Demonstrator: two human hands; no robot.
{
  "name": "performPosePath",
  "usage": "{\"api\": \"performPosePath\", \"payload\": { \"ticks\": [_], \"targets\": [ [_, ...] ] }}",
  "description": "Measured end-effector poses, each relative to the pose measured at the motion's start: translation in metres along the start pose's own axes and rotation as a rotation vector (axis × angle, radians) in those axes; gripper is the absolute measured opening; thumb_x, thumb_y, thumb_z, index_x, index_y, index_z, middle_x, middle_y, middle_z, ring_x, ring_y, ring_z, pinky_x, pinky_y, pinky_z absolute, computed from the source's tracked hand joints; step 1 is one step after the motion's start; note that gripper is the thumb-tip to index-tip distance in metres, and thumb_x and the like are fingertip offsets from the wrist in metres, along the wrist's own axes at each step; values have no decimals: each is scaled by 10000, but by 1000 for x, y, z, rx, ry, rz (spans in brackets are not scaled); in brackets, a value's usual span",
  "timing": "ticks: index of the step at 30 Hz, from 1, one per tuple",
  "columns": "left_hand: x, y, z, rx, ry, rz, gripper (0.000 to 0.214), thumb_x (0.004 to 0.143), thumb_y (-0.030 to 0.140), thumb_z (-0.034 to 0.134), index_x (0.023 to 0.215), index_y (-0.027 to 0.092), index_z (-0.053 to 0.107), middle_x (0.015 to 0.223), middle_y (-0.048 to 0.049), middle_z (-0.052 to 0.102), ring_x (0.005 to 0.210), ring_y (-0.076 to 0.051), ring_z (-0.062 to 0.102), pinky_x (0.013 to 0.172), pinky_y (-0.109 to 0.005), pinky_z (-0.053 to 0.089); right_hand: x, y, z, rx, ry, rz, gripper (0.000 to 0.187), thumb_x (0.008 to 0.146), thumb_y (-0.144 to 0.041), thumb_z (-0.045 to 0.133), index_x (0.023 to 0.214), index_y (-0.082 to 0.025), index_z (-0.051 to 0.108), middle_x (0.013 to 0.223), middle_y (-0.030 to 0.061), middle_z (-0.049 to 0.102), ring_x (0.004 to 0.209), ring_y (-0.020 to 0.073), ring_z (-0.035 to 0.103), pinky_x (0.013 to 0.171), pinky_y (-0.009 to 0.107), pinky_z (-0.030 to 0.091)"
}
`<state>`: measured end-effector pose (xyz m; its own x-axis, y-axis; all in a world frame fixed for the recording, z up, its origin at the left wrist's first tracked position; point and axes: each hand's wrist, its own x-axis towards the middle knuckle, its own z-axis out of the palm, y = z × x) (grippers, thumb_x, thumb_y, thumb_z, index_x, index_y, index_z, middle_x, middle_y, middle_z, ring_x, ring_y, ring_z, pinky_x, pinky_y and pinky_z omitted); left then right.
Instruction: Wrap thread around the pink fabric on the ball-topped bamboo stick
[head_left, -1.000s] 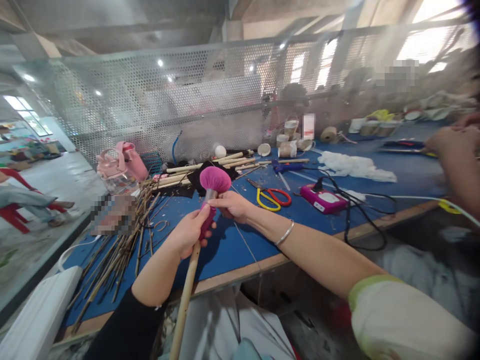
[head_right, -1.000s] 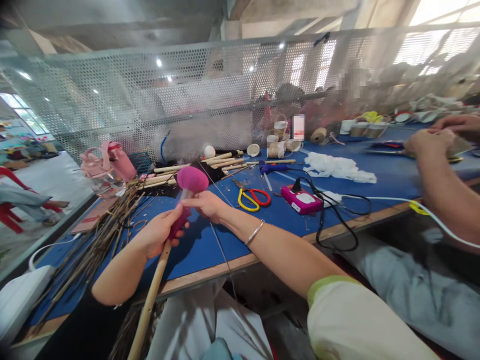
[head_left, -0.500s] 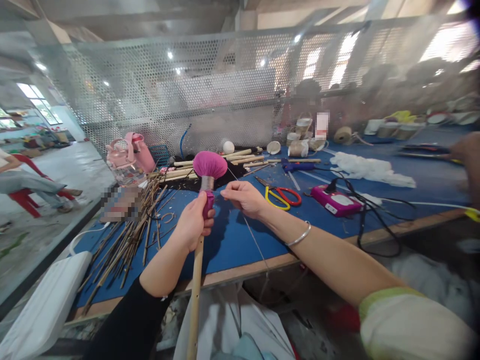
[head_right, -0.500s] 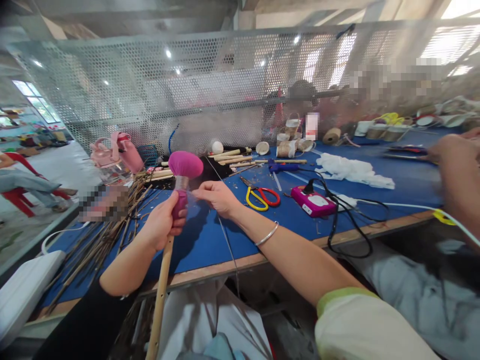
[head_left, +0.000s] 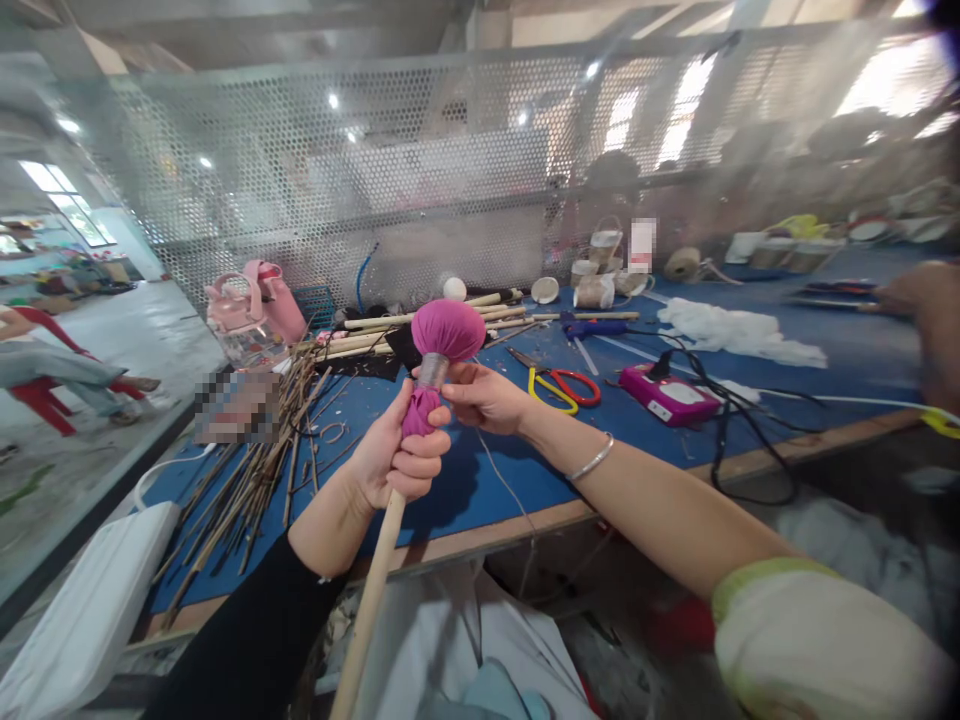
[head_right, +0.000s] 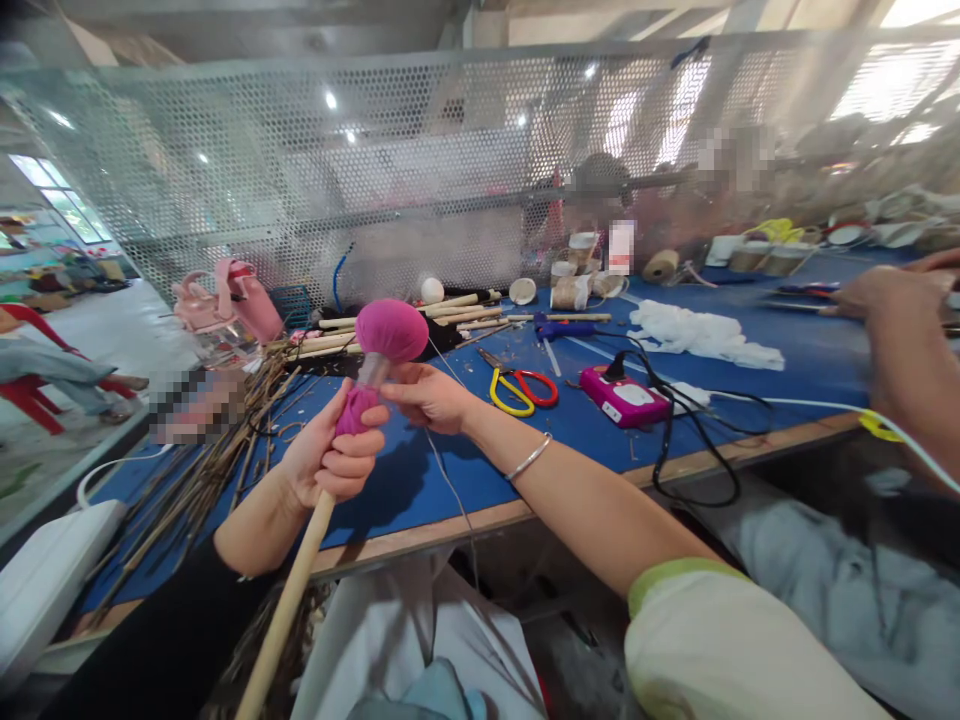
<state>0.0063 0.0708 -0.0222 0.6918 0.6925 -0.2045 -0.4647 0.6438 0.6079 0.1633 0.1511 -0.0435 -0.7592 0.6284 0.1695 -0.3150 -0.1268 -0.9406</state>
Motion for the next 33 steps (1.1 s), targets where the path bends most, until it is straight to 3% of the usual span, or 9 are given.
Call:
{"api": "performPosePath", "payload": {
  "ticks": [4,6,10,12,14,20,26,30,33],
  "targets": [
    [5,3,-7,66,57,-44,524,781,691,374,682,180,437,458,107,188,323,10,27,257,-81,73,0,0,5,110,22,57,316,654,-346,730,821,-169,527,418,-135,198,351,25,92,342,172,59],
    [11,2,-8,149,228,31,528,793,684,362,701,174,466,443,85,284,294,-8,151,260,-100,169,2,2,5,62,84,56,325,640,-362,735,765,-173,503,408,-135,222,343,25,94,334,176,55],
    [21,-2,-6,476,708,256,443,828,596,420,801,166,523,533,8,518,329,-69,408,301,-165,332,8,10,2,-133,225,66,311,618,-371,728,690,-153,518,385,-117,294,317,29,147,314,202,75],
    [22,-6,-4,654,840,349,377,817,544,495,808,168,527,593,-6,558,359,-81,457,308,-170,332,11,15,1,-190,234,50,297,644,-389,701,663,-146,532,385,-101,325,320,33,185,324,208,103],
    [22,-9,-4,780,896,426,300,804,477,556,798,179,518,604,16,533,361,-70,447,301,-157,281,11,17,1,-245,211,8,291,678,-404,675,678,-136,561,414,-81,374,352,39,247,355,203,159],
    [19,-13,-15,849,918,540,140,806,312,573,816,199,492,563,49,481,372,-70,425,347,-160,264,5,4,1,-500,274,-60,198,641,-296,683,641,-124,586,494,-63,448,454,45,342,437,187,241],
    [19,-15,-19,777,836,644,143,761,243,612,860,188,525,577,34,519,387,-72,414,369,-170,247,-2,-6,6,-147,250,-45,169,638,-281,652,625,-142,555,351,-116,289,328,24,165,355,194,97],
    [16,-13,-6,755,813,574,122,804,317,546,840,214,491,583,57,466,352,-53,375,334,-154,218,-1,-4,10,-97,250,-7,188,614,-270,677,605,-142,539,348,-108,314,318,21,172,337,186,82],
    [12,-9,5,582,659,519,196,824,404,512,811,216,457,576,67,431,330,-32,307,314,-132,185,1,-2,12,-95,203,30,216,616,-288,695,610,-142,536,354,-104,332,313,21,176,329,185,81]
  ]
}}
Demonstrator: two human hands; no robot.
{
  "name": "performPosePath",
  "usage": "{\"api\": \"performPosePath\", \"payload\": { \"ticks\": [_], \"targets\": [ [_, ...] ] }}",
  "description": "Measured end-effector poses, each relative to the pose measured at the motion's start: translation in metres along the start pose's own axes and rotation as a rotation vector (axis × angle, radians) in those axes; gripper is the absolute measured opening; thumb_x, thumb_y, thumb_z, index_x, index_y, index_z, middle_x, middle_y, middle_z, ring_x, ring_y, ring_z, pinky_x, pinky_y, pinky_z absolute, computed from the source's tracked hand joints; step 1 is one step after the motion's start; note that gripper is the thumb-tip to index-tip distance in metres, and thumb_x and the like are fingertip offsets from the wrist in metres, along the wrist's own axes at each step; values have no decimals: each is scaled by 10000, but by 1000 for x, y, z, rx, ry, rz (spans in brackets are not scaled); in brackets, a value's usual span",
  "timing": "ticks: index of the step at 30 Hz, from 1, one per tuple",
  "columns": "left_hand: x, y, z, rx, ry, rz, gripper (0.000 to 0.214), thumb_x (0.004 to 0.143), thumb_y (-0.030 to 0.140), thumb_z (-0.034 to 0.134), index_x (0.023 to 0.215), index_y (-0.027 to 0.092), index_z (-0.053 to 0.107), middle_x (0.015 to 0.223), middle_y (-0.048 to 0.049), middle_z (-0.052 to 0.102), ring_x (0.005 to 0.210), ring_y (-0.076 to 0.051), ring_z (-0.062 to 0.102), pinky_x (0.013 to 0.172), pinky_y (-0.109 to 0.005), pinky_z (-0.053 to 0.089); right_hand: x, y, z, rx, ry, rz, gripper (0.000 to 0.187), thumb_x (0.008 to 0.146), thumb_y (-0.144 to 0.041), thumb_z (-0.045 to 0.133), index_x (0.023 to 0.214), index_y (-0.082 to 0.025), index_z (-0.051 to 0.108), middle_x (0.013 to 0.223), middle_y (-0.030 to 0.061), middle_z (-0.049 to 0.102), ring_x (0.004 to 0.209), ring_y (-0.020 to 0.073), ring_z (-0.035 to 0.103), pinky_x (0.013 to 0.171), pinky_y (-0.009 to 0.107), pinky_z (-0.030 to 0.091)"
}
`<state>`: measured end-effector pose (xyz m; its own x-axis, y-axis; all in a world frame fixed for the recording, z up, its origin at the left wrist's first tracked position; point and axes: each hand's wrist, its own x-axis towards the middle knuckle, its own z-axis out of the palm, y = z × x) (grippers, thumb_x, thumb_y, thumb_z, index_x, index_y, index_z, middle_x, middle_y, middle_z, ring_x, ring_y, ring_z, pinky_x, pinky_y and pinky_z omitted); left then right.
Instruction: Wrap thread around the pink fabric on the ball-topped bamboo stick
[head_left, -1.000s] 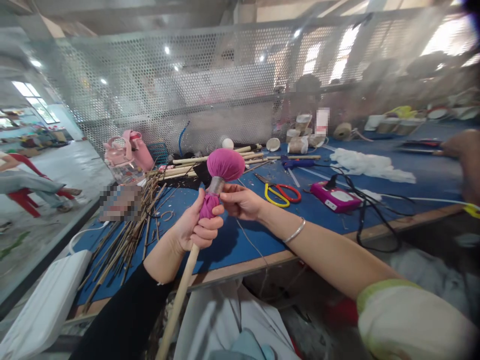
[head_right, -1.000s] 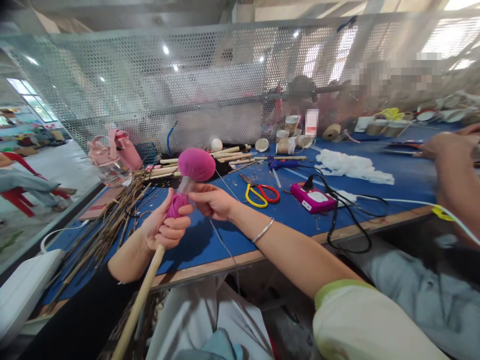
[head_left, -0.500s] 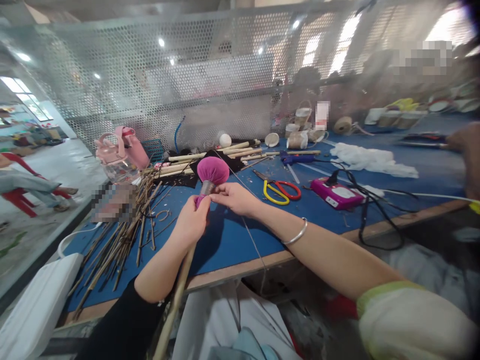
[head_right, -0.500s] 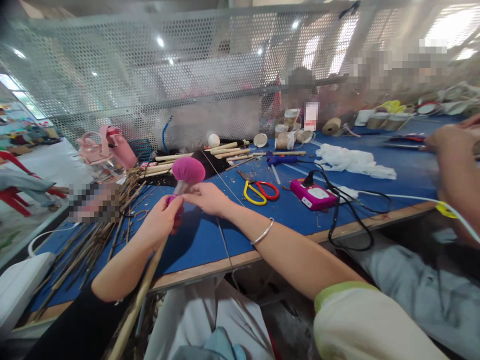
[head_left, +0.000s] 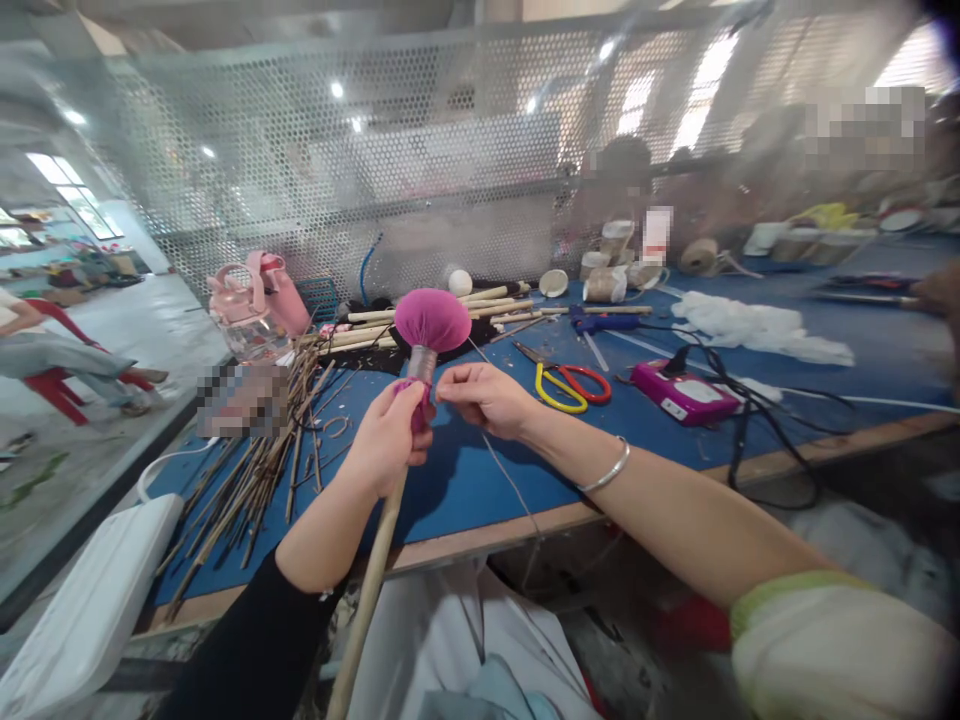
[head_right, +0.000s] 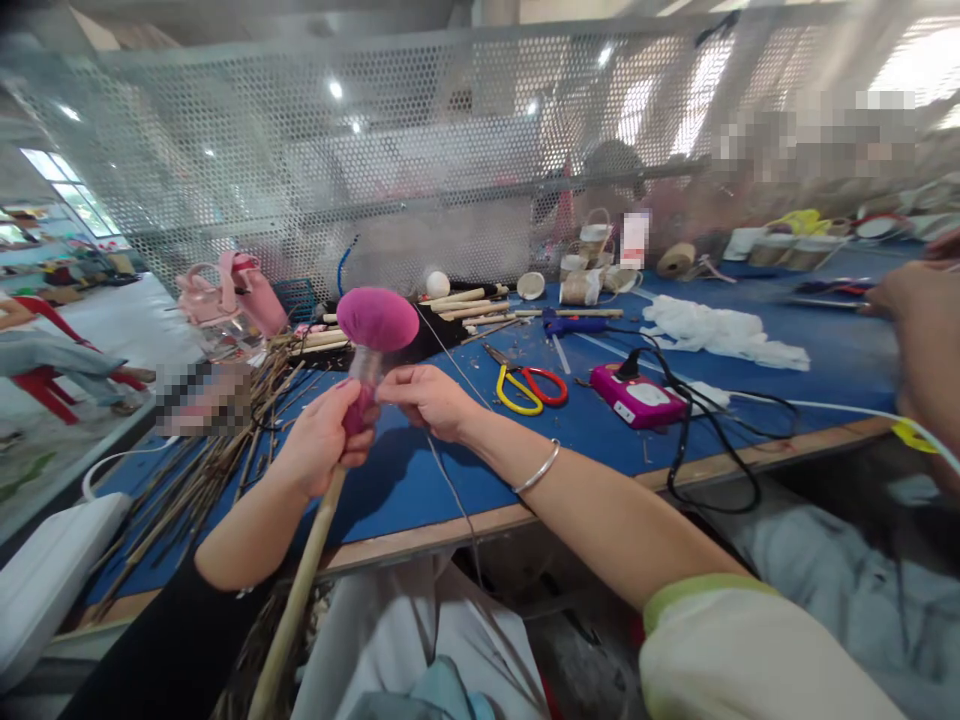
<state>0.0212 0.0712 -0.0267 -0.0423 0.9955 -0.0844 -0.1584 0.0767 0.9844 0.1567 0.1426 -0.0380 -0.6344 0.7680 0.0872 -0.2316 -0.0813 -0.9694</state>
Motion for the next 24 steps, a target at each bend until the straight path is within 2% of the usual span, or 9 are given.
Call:
{"api": "performPosePath", "payload": {
  "ticks": [4,7,10,13,15,18,20,22,24],
  "targets": [
    [-3,6,-2,-195,-127,-55,343,830,523,480,775,185,471,572,61,429,330,-9,269,298,-105,191,0,1,0,60,-24,7,309,587,-338,751,617,-154,504,357,-118,308,308,16,159,323,181,72],
    [-2,7,-3,-310,-252,-144,419,873,530,393,703,155,470,564,61,400,326,4,236,277,-92,197,0,-1,-2,88,-9,-5,359,562,-355,782,628,-160,487,356,-126,302,302,12,157,319,180,68],
    [-2,8,-2,-363,-337,-187,488,909,520,286,685,137,489,564,52,400,317,2,237,258,-92,229,-1,-2,-3,95,-13,-69,356,572,-341,790,681,-158,505,413,-114,388,304,5,191,312,183,85],
    [-2,8,-1,-384,-312,-193,488,928,487,242,731,136,517,576,37,441,310,-5,280,248,-95,254,0,-2,-5,78,1,-105,378,572,-330,796,786,-155,538,498,-94,480,306,1,221,305,190,89],
    [0,8,0,-405,-309,-239,490,932,481,228,741,138,521,561,34,452,303,-11,306,243,-96,252,1,0,-6,78,-39,-83,403,583,-348,785,847,-147,556,482,-100,459,303,3,205,309,194,81],
    [4,6,0,-365,-325,-358,504,927,494,227,757,135,536,517,31,458,301,-27,358,254,-108,285,2,3,-8,76,-128,-34,364,602,-379,760,776,-131,559,449,-97,417,311,6,192,324,198,71],
    [6,4,0,-237,-219,-378,490,923,489,268,774,122,555,517,9,503,331,-47,435,296,-130,364,3,5,-9,35,-107,-16,346,603,-382,753,684,-134,524,419,-99,386,314,8,183,326,201,66],
    [7,1,1,-73,-65,-302,490,911,505,303,799,111,571,560,-29,570,384,-79,517,353,-170,438,4,6,-7,-24,-40,6,351,602,-382,749,642,-144,494,388,-106,351,314,11,172,324,203,63],
    [5,-2,2,70,11,-193,509,879,563,332,847,118,578,587,-45,599,410,-106,547,365,-200,450,5,7,-5,-70,9,43,365,597,-397,746,621,-151,476,367,-110,333,311,15,173,323,205,65]
  ]
}}
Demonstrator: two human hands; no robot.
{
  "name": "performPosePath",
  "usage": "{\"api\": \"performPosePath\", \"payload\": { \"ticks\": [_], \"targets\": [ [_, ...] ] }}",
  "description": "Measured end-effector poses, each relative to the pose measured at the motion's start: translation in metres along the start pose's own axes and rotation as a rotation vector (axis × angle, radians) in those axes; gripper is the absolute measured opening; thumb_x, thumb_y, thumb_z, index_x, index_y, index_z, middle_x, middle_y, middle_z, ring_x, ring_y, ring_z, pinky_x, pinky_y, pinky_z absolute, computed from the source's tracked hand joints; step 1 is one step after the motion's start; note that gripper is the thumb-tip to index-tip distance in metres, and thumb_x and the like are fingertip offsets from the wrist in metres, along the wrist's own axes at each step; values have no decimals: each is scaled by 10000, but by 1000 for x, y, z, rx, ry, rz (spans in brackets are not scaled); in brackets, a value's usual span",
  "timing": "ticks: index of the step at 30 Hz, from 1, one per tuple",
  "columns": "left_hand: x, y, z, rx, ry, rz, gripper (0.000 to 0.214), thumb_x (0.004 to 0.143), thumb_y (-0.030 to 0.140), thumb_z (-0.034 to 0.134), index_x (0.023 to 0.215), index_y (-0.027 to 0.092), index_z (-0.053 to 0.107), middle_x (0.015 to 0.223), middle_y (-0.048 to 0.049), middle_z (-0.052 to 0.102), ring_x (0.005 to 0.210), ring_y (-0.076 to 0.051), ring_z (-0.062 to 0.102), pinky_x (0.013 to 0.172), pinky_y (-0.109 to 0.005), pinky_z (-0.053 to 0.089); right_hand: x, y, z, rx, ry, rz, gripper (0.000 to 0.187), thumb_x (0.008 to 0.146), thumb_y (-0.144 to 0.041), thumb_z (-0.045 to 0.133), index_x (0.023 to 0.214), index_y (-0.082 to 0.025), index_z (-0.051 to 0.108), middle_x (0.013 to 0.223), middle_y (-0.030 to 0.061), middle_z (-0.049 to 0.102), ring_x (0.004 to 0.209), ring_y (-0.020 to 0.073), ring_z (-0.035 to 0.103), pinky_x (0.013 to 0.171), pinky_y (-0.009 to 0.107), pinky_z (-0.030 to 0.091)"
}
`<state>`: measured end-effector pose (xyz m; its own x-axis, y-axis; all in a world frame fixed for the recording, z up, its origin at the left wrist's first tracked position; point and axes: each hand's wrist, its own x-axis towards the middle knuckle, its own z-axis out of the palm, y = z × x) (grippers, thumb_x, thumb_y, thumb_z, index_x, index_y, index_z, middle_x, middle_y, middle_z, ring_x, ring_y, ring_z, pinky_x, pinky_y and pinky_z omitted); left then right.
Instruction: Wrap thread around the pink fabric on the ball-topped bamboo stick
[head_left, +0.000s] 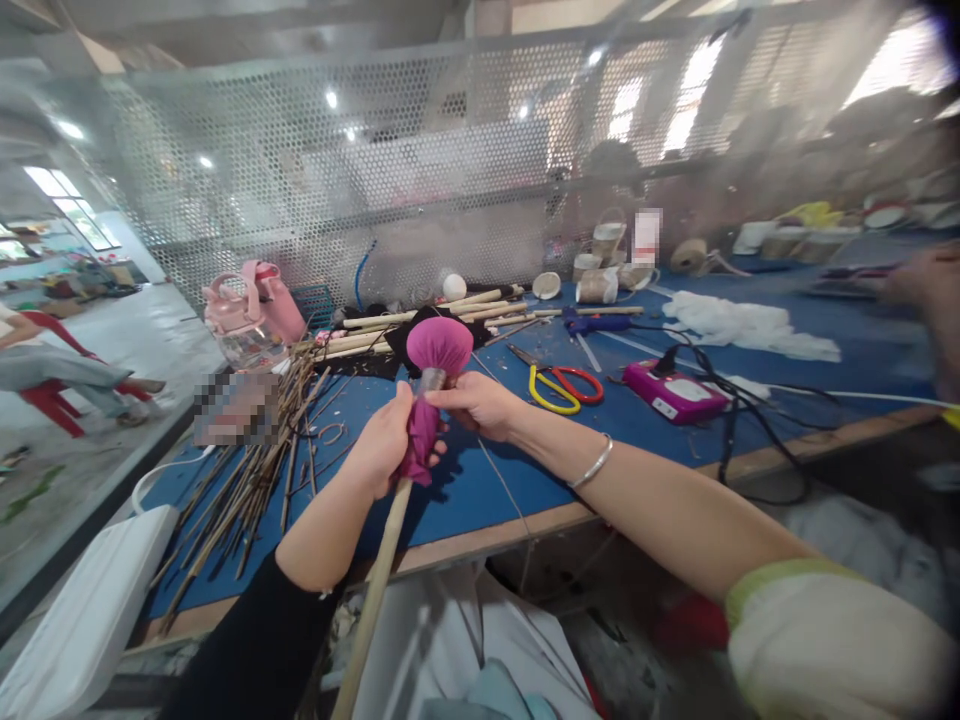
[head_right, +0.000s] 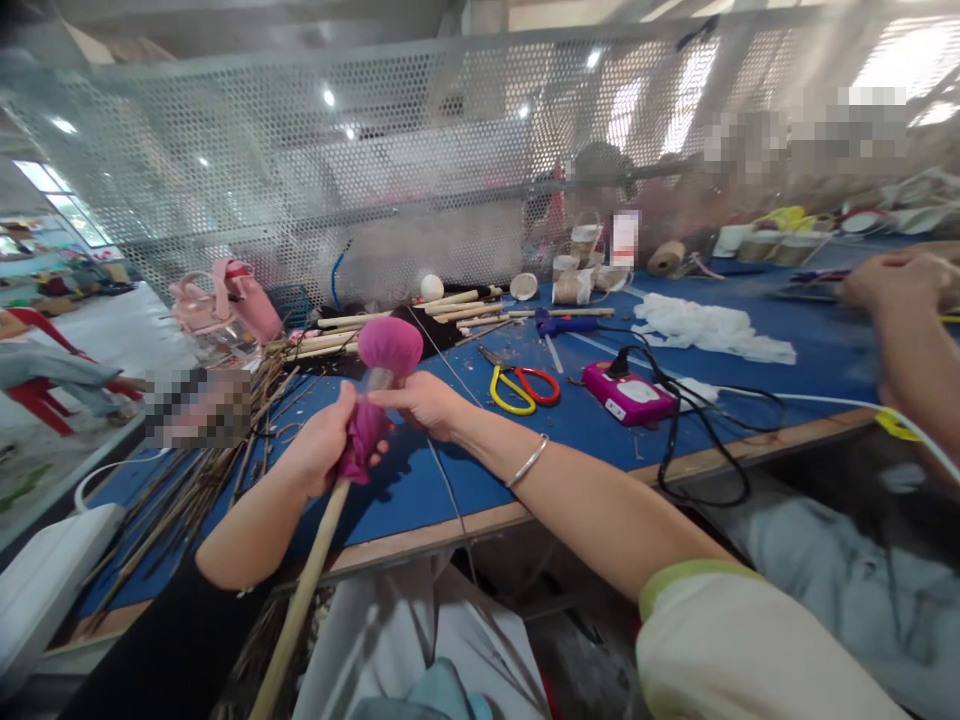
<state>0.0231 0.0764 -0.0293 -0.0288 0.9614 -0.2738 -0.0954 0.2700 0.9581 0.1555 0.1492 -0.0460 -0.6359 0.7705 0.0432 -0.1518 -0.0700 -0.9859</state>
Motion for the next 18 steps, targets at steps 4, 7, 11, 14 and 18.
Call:
{"api": "performPosePath", "payload": {
  "ticks": [4,7,11,14,18],
  "targets": [
    [-1,-11,3,238,114,188,426,759,575,564,870,166,526,506,40,499,337,-70,426,300,-168,332,3,3,2,-60,38,52,385,596,-433,740,614,-158,471,340,-119,291,293,19,168,323,218,60],
    [2,-15,5,189,184,253,364,750,500,622,873,194,467,564,57,488,358,-55,408,292,-150,291,4,4,-1,-81,4,11,368,640,-438,714,643,-160,472,369,-125,276,306,20,166,327,215,77],
    [3,-10,5,-30,121,288,291,808,463,559,835,208,421,621,51,503,378,-45,406,296,-130,275,4,2,-5,-46,-21,-86,300,692,-392,675,684,-161,485,410,-113,341,329,24,211,333,190,116],
    [0,-5,5,-155,29,259,287,810,451,551,811,192,429,639,35,517,372,-31,381,299,-123,263,1,-3,-6,-6,14,-126,286,660,-354,704,677,-156,499,393,-114,355,321,18,212,331,179,107],
    [-2,-4,7,-202,-16,248,317,777,463,590,811,188,437,642,32,521,370,-27,377,297,-116,255,-3,-8,-6,82,10,-126,324,611,-368,745,659,-156,506,371,-123,326,312,15,188,323,174,103]
  ]
}}
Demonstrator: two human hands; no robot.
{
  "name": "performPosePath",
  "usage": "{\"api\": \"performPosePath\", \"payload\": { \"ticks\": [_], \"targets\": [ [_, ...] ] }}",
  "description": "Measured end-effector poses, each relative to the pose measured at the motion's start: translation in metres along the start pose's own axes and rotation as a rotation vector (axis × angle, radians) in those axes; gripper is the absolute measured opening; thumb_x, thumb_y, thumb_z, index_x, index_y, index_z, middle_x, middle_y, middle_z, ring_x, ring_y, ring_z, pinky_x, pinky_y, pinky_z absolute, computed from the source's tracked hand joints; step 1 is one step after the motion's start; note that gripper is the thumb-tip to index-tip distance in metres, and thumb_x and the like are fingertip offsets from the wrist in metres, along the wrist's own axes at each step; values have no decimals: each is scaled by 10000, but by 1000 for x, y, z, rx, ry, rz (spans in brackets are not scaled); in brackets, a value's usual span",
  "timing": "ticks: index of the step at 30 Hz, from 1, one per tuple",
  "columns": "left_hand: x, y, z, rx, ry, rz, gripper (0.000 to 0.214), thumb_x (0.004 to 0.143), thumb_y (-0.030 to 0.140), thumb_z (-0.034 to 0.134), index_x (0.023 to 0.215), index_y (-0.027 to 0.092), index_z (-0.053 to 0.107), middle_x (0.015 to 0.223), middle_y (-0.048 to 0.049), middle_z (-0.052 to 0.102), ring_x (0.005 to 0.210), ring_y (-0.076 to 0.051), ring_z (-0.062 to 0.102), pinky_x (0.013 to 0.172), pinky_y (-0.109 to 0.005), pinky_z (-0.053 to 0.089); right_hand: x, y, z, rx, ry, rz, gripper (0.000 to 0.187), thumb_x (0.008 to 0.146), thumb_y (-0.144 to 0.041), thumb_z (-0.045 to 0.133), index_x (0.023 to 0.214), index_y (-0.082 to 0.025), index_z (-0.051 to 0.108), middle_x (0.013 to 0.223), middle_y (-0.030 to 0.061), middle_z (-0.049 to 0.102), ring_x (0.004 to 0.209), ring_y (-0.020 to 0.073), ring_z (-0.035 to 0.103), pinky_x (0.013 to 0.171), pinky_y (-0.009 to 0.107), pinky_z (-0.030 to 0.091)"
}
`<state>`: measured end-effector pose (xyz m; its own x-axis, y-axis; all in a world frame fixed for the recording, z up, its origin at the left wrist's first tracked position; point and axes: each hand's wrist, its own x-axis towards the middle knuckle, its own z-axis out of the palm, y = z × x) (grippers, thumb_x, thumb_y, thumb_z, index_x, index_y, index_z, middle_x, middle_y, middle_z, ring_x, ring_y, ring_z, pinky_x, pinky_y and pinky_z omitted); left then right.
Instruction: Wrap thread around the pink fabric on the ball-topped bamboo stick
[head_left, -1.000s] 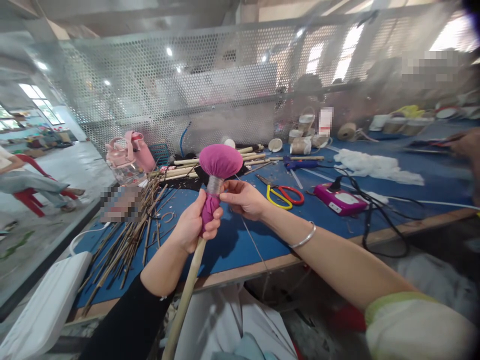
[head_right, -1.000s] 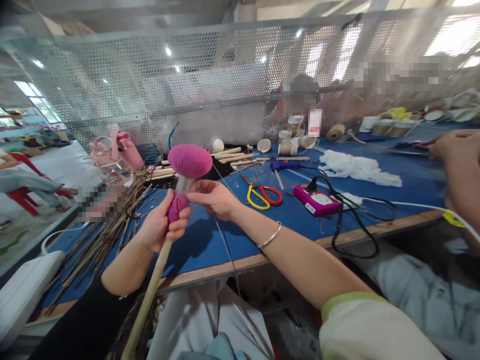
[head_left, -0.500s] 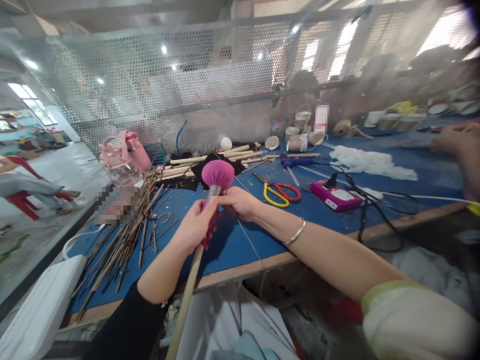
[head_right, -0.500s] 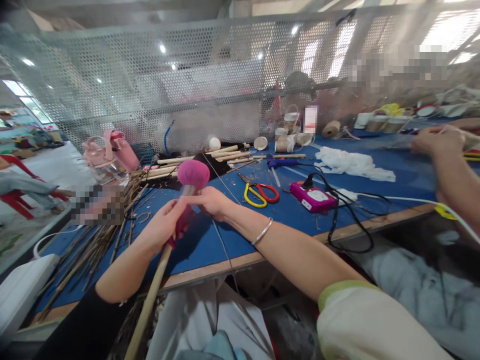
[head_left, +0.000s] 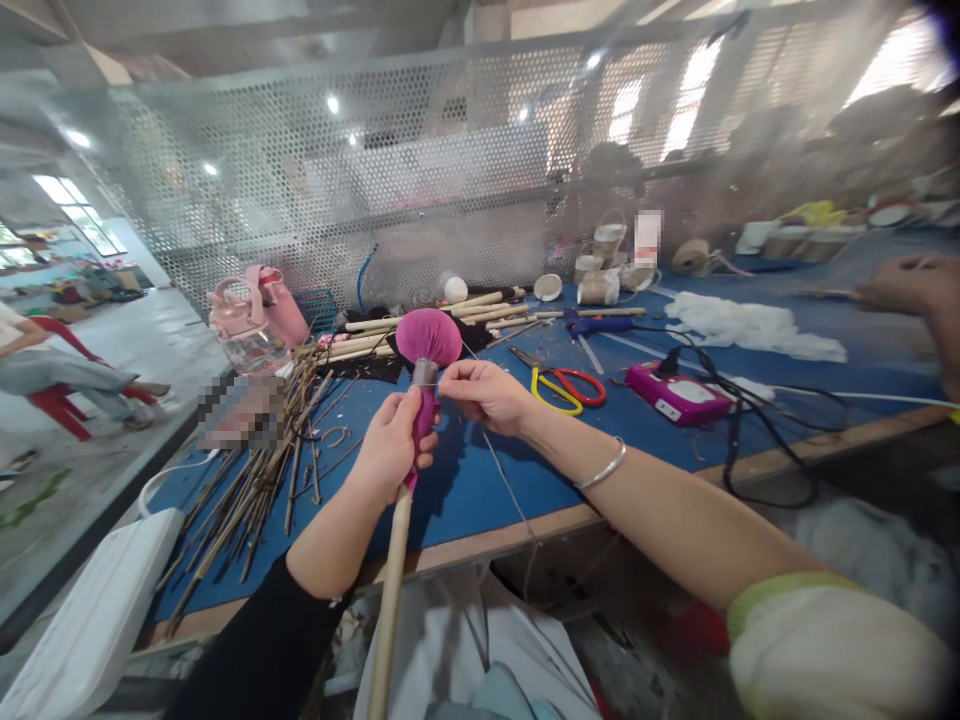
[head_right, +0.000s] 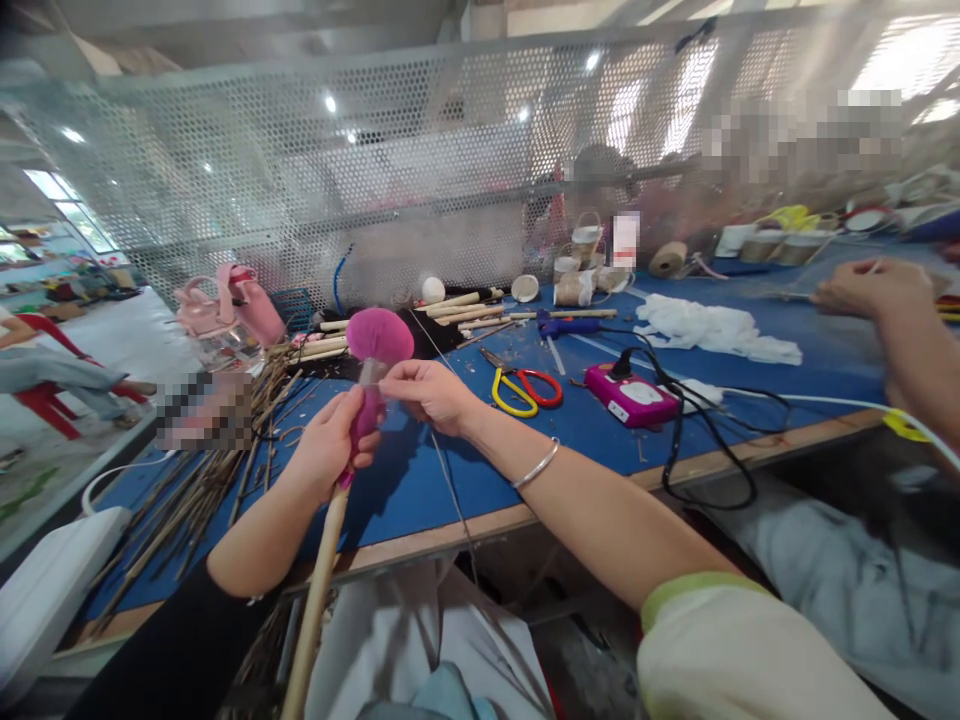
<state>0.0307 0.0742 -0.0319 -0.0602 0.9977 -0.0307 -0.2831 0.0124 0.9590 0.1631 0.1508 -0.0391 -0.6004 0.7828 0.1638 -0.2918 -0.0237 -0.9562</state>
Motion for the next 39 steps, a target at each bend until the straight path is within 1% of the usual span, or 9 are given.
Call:
{"api": "performPosePath", "payload": {
  "ticks": [6,9,15,19,23,26,29,35,39],
  "targets": [
    [2,-1,-1,-27,43,61,263,816,420,557,807,178,453,627,32,512,374,-29,384,298,-114,279,2,2,4,23,-20,62,352,600,-378,758,646,-153,491,377,-109,380,315,12,198,317,161,104],
    [1,2,0,-81,-15,44,219,860,378,504,819,165,475,632,23,517,367,-23,376,292,-104,275,3,3,5,50,-32,66,377,598,-379,765,644,-164,458,390,-102,409,314,11,191,310,159,100],
    [-3,15,2,-296,-245,-230,409,949,369,270,758,115,526,594,19,485,312,1,303,249,-86,227,0,-1,-1,152,-205,128,404,617,-379,769,833,-180,491,403,-140,301,335,19,104,314,160,58],
    [1,16,-3,-248,-285,-397,493,949,414,222,739,106,545,565,6,494,319,-11,345,255,-92,249,-1,-2,-3,134,-237,183,427,573,-421,783,705,-160,470,394,-140,226,347,11,111,328,156,65],
    [6,2,-7,186,-29,-248,424,908,477,343,883,117,566,587,-26,568,380,-78,479,323,-164,375,3,4,2,-19,-60,209,421,564,-410,780,656,-168,448,354,-133,263,318,17,140,308,169,75],
    [7,-10,-7,456,170,35,411,784,529,560,955,158,522,555,12,548,369,-87,460,328,-173,332,6,12,6,-77,7,222,415,576,-418,764,618,-174,431,355,-128,271,303,22,163,296,183,100],
    [5,-15,-5,535,224,246,446,632,411,759,911,172,504,620,23,556,426,-64,472,372,-151,341,7,15,5,-113,-5,170,369,638,-441,719,653,-157,484,386,-116,310,307,23,179,305,194,96],
    [1,2,-6,72,62,82,239,802,394,576,846,198,447,661,39,536,355,-30,374,291,-124,260,2,-2,-7,-222,-91,12,317,698,-419,682,702,-124,568,404,-97,359,339,23,224,348,193,112],
    [0,14,-9,-236,-96,-68,235,881,356,454,797,140,494,650,31,487,340,6,307,268,-87,235,-4,-12,-6,-129,-71,-44,283,663,-375,714,708,-124,592,367,-106,340,327,22,196,353,197,87]
  ]
}}
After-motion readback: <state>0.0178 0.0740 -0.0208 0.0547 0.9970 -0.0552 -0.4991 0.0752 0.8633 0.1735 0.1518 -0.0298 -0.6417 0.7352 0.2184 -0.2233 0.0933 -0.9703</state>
